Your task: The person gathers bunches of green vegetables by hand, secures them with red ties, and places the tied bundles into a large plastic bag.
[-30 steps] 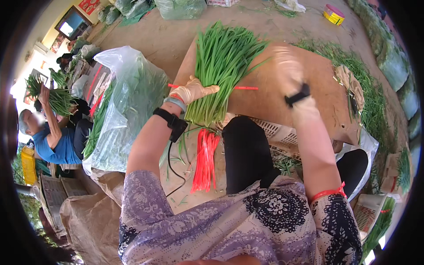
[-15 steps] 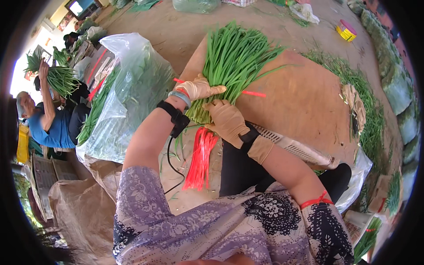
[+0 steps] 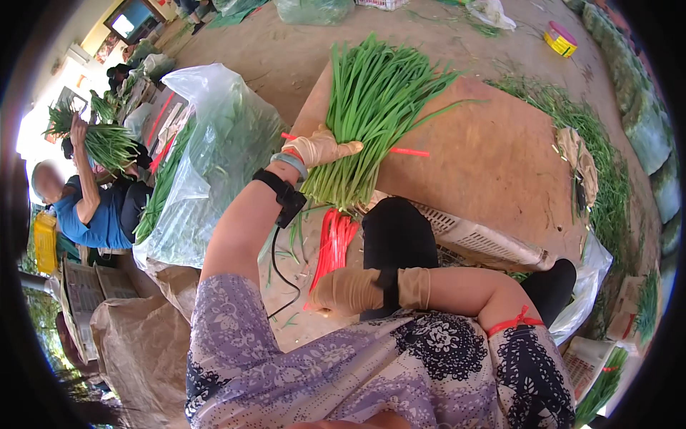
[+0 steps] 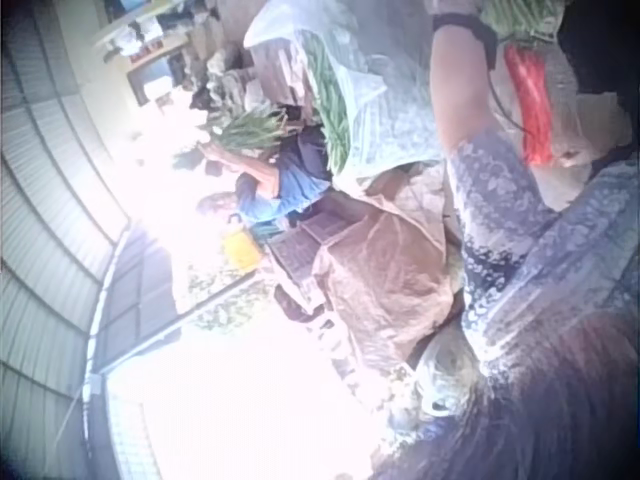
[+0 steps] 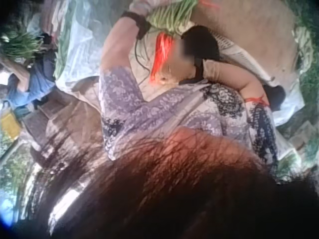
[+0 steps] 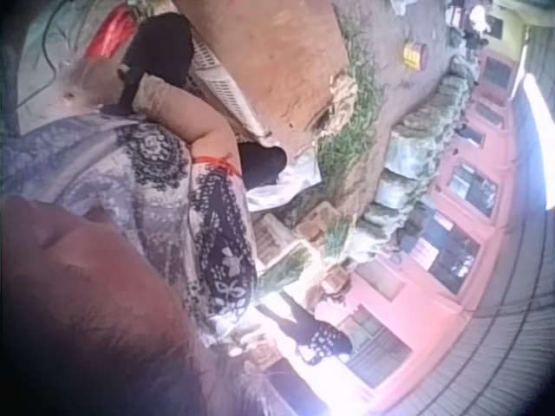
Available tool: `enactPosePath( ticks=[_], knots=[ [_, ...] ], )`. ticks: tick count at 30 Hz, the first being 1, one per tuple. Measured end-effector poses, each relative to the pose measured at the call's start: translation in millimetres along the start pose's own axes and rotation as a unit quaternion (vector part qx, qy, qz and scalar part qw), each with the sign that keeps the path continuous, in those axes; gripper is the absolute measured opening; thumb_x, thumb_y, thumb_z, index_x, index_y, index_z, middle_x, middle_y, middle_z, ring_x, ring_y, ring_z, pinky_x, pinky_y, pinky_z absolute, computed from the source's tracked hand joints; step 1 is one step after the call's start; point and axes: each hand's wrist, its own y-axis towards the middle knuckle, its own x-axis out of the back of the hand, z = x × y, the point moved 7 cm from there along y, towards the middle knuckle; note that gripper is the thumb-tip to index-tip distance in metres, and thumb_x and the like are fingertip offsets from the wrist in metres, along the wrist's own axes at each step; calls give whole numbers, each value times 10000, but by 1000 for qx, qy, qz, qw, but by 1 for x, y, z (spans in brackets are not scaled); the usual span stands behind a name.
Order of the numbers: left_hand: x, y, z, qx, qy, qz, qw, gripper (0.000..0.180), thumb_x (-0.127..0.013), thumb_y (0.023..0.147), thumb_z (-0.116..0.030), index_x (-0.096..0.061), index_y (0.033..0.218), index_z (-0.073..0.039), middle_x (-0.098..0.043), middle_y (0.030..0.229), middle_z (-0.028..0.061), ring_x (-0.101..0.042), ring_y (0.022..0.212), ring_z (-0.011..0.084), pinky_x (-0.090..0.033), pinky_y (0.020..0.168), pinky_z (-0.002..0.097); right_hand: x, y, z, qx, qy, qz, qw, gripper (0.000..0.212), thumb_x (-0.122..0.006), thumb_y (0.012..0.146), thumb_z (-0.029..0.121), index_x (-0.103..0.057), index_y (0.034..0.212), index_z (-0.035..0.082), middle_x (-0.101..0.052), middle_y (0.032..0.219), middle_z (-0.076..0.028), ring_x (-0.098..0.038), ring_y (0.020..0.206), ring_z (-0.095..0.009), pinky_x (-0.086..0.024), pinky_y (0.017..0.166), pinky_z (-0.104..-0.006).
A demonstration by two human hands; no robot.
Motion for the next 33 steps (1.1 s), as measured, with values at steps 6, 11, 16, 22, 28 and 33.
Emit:
enactPosePath(
  ticks=[6, 11, 16, 22, 28, 33],
  knots=[
    [21, -14, -67, -162, -113, 41, 979, 827, -606, 797, -514, -261, 1426, -103, -252, 1473, 130, -163, 1375, 287, -125, 1125, 351, 79, -9, -3, -41, 193, 83, 977, 172, -598, 746, 195, -592, 881, 91, -614, 804, -108, -608, 810, -308, -476, 707, -402],
    [73, -80, -86, -245, -288, -20, 925, 907, -683, 786, -272, -102, 1445, -48, -242, 1456, 109, -241, 1326, 229, -220, 1083, 324, 182, -76, 18, 11, 190, -35, 981, 91, -604, 800, 172, -603, 834, 88, -591, 744, -80, -591, 765, -246, -457, 666, -377],
    [53, -15, 8, 36, -173, 59, 983, 808, -685, 774, -165, -196, 1413, -84, -511, 1206, 202, -575, 984, 332, -491, 821, 379, 323, -404, -78, -620, -299, -288, 667, 291, -606, 779, 125, -585, 1053, 27, -603, 999, -148, -605, 886, -237, -496, 701, -328],
    [58, -13, -11, -114, 168, 137, 970, 926, -704, 747, -261, -94, 1431, -128, -590, 974, 247, -627, 832, 361, -526, 699, 432, 270, -609, 96, -713, -301, -477, 417, 213, -586, 804, 258, -668, 815, 61, -636, 732, -146, -622, 741, -313, -479, 683, -383],
    [137, -20, -129, 6, 497, 74, 864, 742, -705, 724, -326, -291, 1290, -83, -611, 976, 235, -600, 910, 380, -481, 770, 438, 82, -769, 184, -772, -75, -610, 165, 376, -631, 793, 391, -673, 695, 31, -619, 601, -115, -592, 560, -219, -469, 576, -336],
    [154, -48, -351, -281, 301, -211, 887, 530, -645, 800, -374, -552, 1180, -15, -603, 1022, 243, -568, 940, 399, -449, 828, 434, -26, -785, 142, -917, -98, -384, 49, 959, -766, 612, 504, -357, 1331, 19, -486, 1225, -248, -499, 1106, -371, -441, 884, -453]
  ],
)
